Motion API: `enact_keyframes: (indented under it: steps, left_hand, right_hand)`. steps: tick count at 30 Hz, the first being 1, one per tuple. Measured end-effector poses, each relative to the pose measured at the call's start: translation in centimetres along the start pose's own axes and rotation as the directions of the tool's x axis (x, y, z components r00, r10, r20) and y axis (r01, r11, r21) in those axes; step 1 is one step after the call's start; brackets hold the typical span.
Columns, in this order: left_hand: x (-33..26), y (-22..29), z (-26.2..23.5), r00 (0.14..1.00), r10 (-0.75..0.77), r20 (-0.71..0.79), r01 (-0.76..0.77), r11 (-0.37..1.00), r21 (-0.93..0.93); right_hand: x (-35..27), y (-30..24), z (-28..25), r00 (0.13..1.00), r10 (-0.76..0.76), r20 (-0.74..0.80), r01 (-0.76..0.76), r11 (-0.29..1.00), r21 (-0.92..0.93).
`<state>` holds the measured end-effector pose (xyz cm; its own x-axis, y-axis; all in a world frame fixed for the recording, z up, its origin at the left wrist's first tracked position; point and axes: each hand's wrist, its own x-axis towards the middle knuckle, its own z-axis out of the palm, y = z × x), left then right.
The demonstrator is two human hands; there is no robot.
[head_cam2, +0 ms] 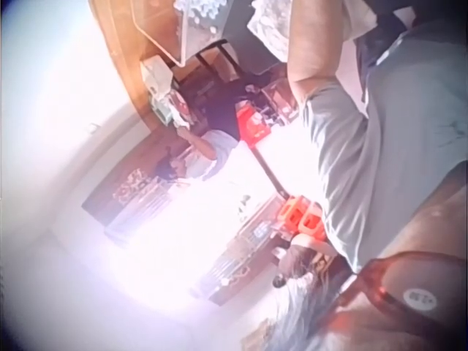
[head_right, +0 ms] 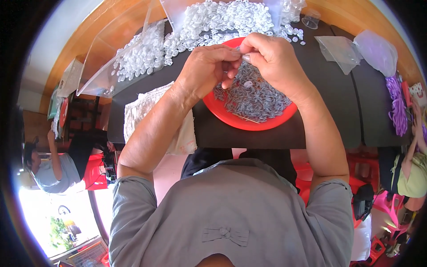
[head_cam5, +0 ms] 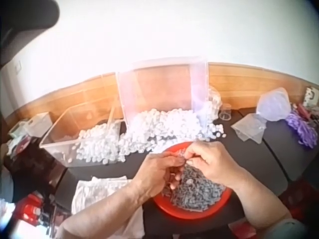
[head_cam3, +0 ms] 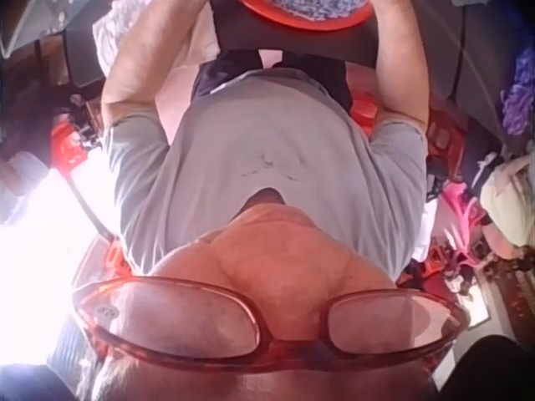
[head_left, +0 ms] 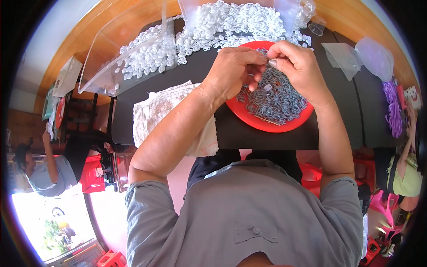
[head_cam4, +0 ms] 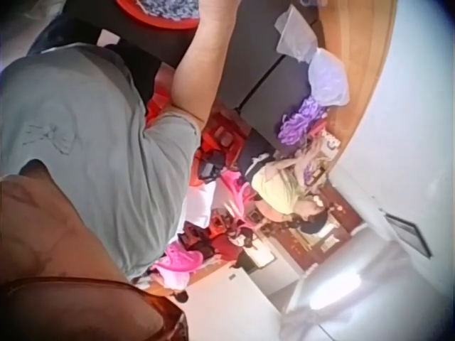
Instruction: Manually attaching small white plastic components to metal rings at a workbench.
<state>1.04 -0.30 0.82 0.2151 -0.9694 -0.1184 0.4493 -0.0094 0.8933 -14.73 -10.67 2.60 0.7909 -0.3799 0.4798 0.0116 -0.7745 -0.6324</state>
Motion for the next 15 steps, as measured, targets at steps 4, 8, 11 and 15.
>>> enact_keyframes:
  steps: [4, 8, 11, 15]
  left_hand:
    - [0.48, -0.43, -0.23, 1.000, -0.009, -0.015, 0.009, 0.999, -0.031]
    - [0.48, -0.37, -0.10, 0.999, -0.013, -0.036, 0.011, 0.999, -0.046]
    - [0.60, -0.55, -0.29, 0.999, -0.033, -0.003, 0.032, 0.993, -0.111]
    - [0.66, -0.58, -0.51, 0.999, -0.045, 0.024, 0.048, 0.986, -0.159]
  right_hand:
    - [0.12, 0.28, 0.17, 0.999, -0.032, -0.002, 0.032, 0.999, -0.037]
    - [0.17, 0.97, 0.41, 1.000, 0.004, -0.008, -0.004, 0.997, 0.080]
    - [0.09, 0.95, 0.61, 0.999, 0.053, -0.013, -0.050, 0.988, 0.144]
    - [0.12, 0.48, 0.65, 0.993, 0.113, -0.018, -0.107, 0.975, 0.196]
